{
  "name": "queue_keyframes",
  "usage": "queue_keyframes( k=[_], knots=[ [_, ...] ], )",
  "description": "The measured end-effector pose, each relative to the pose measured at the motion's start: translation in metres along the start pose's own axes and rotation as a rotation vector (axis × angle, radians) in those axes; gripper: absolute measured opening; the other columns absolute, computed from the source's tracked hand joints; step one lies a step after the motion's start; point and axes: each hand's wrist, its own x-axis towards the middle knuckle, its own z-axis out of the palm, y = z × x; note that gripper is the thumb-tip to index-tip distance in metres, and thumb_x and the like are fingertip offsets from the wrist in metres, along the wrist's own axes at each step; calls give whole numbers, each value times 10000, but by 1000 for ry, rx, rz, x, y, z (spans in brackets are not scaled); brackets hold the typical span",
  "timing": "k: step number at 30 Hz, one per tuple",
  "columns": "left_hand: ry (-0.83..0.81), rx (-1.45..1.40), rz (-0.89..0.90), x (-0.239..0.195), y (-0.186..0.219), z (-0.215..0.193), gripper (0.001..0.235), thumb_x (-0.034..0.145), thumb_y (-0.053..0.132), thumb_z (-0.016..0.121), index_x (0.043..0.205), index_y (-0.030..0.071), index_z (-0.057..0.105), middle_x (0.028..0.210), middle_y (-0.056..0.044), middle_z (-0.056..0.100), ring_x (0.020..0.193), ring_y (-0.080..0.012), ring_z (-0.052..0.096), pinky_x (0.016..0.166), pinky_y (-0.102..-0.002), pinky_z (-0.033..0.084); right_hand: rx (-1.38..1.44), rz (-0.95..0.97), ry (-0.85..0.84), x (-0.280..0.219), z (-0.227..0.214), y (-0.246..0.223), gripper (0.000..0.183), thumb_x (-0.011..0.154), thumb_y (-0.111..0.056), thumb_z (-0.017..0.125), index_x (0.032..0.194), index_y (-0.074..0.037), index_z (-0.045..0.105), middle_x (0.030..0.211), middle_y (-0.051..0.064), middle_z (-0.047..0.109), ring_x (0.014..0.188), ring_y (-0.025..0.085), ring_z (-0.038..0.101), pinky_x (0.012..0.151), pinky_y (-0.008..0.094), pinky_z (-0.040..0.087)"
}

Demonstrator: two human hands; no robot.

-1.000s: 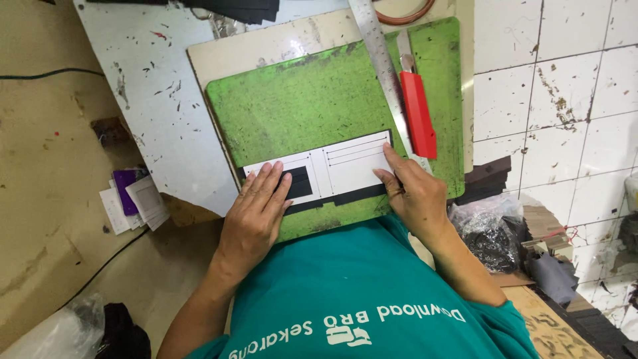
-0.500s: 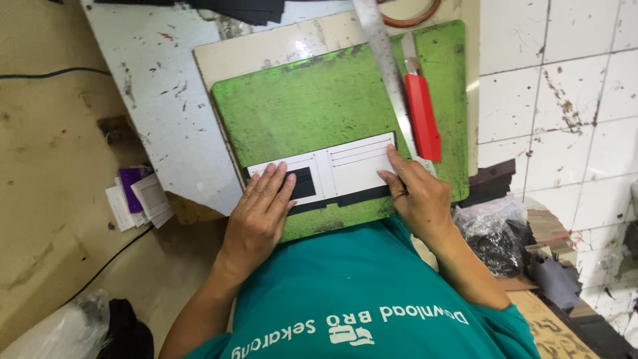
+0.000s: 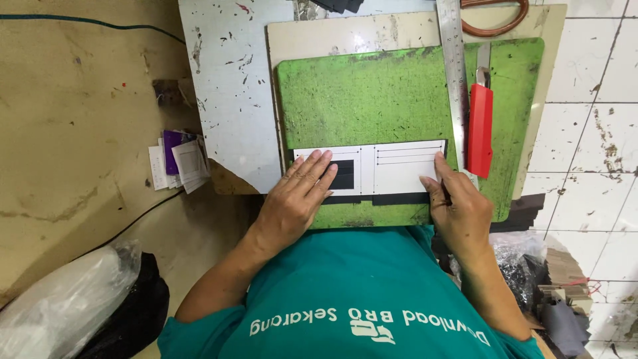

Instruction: The person uses a paper template to mark and cut a black sheet on a green cutting mat. They align a metal ruler and use a utility knife to score straight lines, then switch to scissors to trim edges and separate the cut pieces. The finished pieces are stacked on the table.

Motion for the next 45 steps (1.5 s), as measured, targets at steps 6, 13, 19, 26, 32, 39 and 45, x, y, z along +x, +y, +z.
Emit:
queue_keyframes(
  k=[6,13,19,26,32,39,45],
  knots=[
    [-1,-28,11,0,-1,0,451,985,162,713,1413,55,618,1518,-177,551,1420,-324,517,1207,-447,362,4,2,-16,6,-5,-5,358,963,-196,835,1307,-110,784,842,107,733,762,324,715,619,433,556],
    [0,-20,9,-1,-1,1,446,985,146,711,1412,59,621,1525,-170,547,1424,-318,513,1203,-449,370,4,3,-21,5,-5,-5,375,968,-189,834,1328,-107,773,852,103,734,757,318,718,612,421,556],
    [-13,-5,15,0,0,0,467,977,142,723,1424,61,612,1522,-175,547,1424,-322,509,1202,-455,372,49,20,-26,6,-6,-7,382,952,-164,839,1321,-92,770,862,120,743,772,326,724,613,420,558],
    [-16,0,5,-1,0,0,461,984,145,716,1427,68,613,1526,-165,546,1427,-317,504,1200,-454,376,46,24,-29,4,-4,-4,393,950,-156,841,1328,-81,764,906,137,756,813,335,734,650,431,573],
    [-23,26,12,-1,0,1,464,984,160,715,1429,78,612,1528,-158,546,1429,-308,504,1207,-448,369,50,24,-22,4,-3,-2,384,936,-158,844,1309,-99,774,865,129,747,788,320,728,629,417,571],
    [-33,26,14,-1,0,-1,461,984,153,713,1428,75,614,1528,-160,546,1427,-312,503,1205,-451,371,51,23,-31,4,-5,-3,376,929,-149,843,1292,-78,777,863,145,753,768,327,729,610,421,575],
    [-14,-1,10,4,2,-5,414,1011,201,666,1402,70,632,1512,-150,569,1413,-304,527,1202,-424,371,35,-30,2,11,-6,-7,350,940,-217,814,1274,-120,773,905,65,768,812,270,745,665,379,585]
  ],
)
